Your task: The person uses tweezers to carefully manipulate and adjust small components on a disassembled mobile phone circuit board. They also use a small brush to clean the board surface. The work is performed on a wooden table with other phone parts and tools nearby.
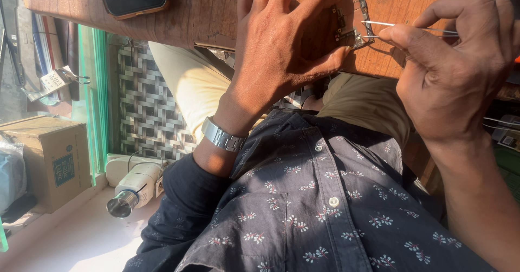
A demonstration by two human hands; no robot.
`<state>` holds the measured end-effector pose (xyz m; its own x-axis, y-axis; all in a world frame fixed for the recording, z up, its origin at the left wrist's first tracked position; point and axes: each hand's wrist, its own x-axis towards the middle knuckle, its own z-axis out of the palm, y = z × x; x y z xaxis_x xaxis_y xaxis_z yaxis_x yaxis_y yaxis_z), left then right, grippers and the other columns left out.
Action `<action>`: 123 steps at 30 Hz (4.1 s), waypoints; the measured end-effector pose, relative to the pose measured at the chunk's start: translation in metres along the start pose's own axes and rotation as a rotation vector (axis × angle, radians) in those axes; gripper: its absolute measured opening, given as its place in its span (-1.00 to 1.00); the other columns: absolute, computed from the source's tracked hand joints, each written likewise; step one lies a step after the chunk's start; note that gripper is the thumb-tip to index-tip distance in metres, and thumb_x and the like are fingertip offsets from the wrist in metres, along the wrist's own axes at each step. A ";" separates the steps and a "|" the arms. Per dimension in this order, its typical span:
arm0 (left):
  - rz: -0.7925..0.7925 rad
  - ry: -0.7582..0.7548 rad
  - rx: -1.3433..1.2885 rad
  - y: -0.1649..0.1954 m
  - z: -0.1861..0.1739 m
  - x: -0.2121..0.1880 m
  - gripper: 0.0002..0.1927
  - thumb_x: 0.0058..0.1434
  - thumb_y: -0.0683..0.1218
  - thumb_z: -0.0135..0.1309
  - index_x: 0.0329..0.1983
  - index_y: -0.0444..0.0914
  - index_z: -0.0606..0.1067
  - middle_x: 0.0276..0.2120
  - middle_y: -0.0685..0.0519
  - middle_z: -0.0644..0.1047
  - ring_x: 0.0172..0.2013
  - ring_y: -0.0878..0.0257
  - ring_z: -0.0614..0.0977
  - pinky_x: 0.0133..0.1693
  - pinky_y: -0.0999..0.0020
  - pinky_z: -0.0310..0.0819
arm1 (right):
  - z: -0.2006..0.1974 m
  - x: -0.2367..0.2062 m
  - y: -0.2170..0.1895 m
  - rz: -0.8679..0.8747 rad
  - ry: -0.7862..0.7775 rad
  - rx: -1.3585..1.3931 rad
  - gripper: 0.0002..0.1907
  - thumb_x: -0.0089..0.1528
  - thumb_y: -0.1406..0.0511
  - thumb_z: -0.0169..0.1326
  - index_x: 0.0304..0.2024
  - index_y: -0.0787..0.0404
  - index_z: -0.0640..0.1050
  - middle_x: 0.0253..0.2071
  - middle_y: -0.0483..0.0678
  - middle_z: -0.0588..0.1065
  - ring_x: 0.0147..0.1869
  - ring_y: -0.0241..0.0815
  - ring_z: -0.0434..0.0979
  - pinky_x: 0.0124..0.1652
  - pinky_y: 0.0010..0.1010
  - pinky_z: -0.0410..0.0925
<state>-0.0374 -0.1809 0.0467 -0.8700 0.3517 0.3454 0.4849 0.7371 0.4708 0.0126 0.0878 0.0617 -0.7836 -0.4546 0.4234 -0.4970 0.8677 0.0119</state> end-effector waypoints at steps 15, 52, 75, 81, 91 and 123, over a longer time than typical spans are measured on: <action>0.003 -0.002 -0.043 -0.002 0.000 0.000 -0.31 0.15 0.37 0.36 0.26 0.06 0.47 0.26 -0.02 0.33 0.27 -0.01 0.37 0.18 -0.08 0.27 | 0.002 -0.010 -0.001 0.122 -0.018 0.198 -0.64 0.25 0.50 0.24 0.01 -0.03 0.71 -0.12 -0.21 0.35 -0.08 -0.28 0.27 -0.05 -0.47 0.18; 0.041 -0.008 -0.045 -0.015 0.017 -0.007 -0.33 0.16 0.33 0.38 0.28 0.07 0.50 0.19 0.14 0.36 0.15 0.12 0.40 0.18 0.10 0.28 | 0.014 -0.021 -0.017 0.265 0.039 0.294 -0.70 0.21 0.53 0.39 -0.09 0.09 0.72 -0.13 -0.12 0.35 -0.03 -0.24 0.39 -0.19 -0.49 0.25; 0.041 -0.065 -0.069 -0.009 0.031 -0.010 -0.34 0.23 0.26 0.38 0.33 0.03 0.46 0.22 0.03 0.32 0.24 0.03 0.34 0.23 0.09 0.37 | 0.022 -0.028 -0.005 0.265 0.045 0.373 -0.71 0.25 0.57 0.40 -0.08 0.15 0.71 -0.11 -0.12 0.39 -0.05 -0.25 0.41 -0.17 -0.50 0.31; 0.057 -0.042 -0.024 -0.009 0.037 -0.015 -0.33 0.20 0.30 0.37 0.30 0.02 0.47 0.33 -0.03 0.28 0.34 -0.03 0.30 0.24 -0.03 0.30 | 0.022 -0.032 -0.003 0.253 0.024 0.341 -0.69 0.20 0.55 0.33 -0.06 0.14 0.72 -0.09 -0.13 0.37 -0.06 -0.27 0.38 -0.15 -0.51 0.31; 0.047 -0.055 -0.052 -0.004 0.039 -0.012 -0.33 0.16 0.28 0.40 0.26 -0.02 0.50 0.20 -0.01 0.36 0.24 0.00 0.34 0.15 -0.04 0.29 | 0.021 -0.038 -0.008 0.290 0.026 0.351 -0.78 0.29 0.53 0.39 -0.10 0.15 0.72 -0.06 -0.10 0.36 -0.06 -0.23 0.42 -0.16 -0.51 0.35; 0.041 -0.046 -0.098 0.004 0.056 -0.017 -0.36 0.20 0.23 0.39 0.28 -0.01 0.47 0.17 0.00 0.36 0.22 0.02 0.35 0.18 0.09 0.37 | 0.042 -0.062 0.005 0.307 0.064 0.527 -0.72 0.29 0.59 0.28 -0.06 0.17 0.71 0.03 -0.11 0.31 -0.06 -0.34 0.43 -0.12 -0.63 0.40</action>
<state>-0.0254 -0.1516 -0.0028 -0.8515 0.4079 0.3295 0.5243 0.6623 0.5352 0.0429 0.1115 -0.0022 -0.9043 -0.1729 0.3903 -0.3828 0.7333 -0.5620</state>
